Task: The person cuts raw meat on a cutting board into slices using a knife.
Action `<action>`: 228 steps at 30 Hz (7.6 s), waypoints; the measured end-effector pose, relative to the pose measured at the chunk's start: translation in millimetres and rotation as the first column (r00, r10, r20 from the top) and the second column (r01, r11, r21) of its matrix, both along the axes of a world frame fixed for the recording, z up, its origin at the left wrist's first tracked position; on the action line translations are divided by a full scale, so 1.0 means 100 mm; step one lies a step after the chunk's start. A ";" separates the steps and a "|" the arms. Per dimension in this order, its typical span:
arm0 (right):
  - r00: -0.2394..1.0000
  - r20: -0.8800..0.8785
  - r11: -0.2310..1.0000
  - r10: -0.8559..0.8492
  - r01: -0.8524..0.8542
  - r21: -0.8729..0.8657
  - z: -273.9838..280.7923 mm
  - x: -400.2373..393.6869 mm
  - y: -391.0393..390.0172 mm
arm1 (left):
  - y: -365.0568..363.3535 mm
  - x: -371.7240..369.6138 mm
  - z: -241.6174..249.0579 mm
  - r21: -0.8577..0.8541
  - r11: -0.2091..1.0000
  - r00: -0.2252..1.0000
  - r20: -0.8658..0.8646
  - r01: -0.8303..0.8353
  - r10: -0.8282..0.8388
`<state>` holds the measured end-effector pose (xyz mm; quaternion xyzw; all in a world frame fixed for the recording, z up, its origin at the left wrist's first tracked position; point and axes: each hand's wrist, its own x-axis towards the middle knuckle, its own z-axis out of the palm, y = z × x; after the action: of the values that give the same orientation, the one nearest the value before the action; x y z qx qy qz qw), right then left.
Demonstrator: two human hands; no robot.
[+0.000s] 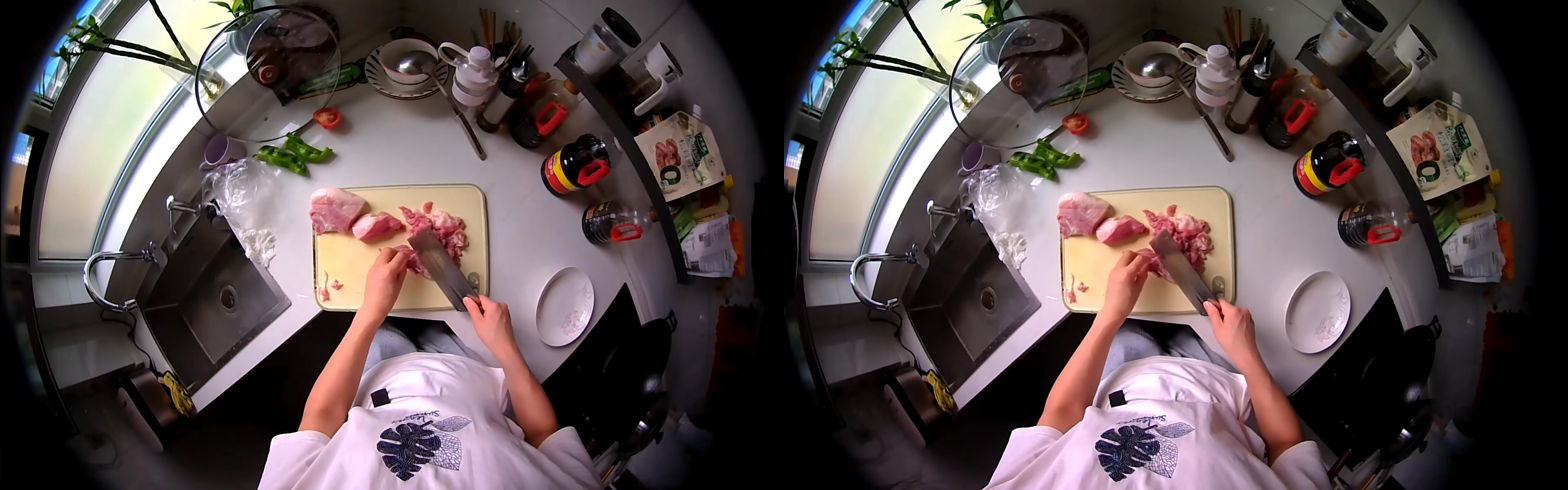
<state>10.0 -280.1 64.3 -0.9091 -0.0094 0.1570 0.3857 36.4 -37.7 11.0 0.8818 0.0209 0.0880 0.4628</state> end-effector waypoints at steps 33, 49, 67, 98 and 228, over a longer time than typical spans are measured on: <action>0.984 -0.155 0.991 -0.087 0.102 0.087 -0.05 0.12 0.25 | -0.11 0.04 -0.25 -0.258 0.956 0.989 -0.094 -0.139 0.118; 0.997 -0.058 0.997 -0.042 0.046 0.060 -0.15 -0.02 0.31 | -0.15 0.05 -0.18 -0.303 0.936 0.981 -0.130 -0.177 0.144; 0.999 -0.040 0.995 0.009 -0.005 0.100 -0.01 0.14 0.31 | -0.05 -0.05 -0.43 -0.673 0.624 0.915 -0.342 -0.397 0.213; 0.996 0.070 0.998 0.055 -0.056 0.009 -0.22 0.12 0.64 | -0.14 -0.04 -0.27 -0.277 0.908 0.944 -0.186 -0.315 0.271; 0.976 0.102 0.968 0.193 -0.173 -0.180 0.02 -0.08 0.32 | 0.11 0.05 -0.25 -0.130 0.928 0.818 -0.527 -0.348 0.232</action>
<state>1.6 -248.5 66.7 -0.9416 -0.1028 0.1377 0.2895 41.9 -26.7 -14.3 0.8033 0.2850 -0.0774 0.5172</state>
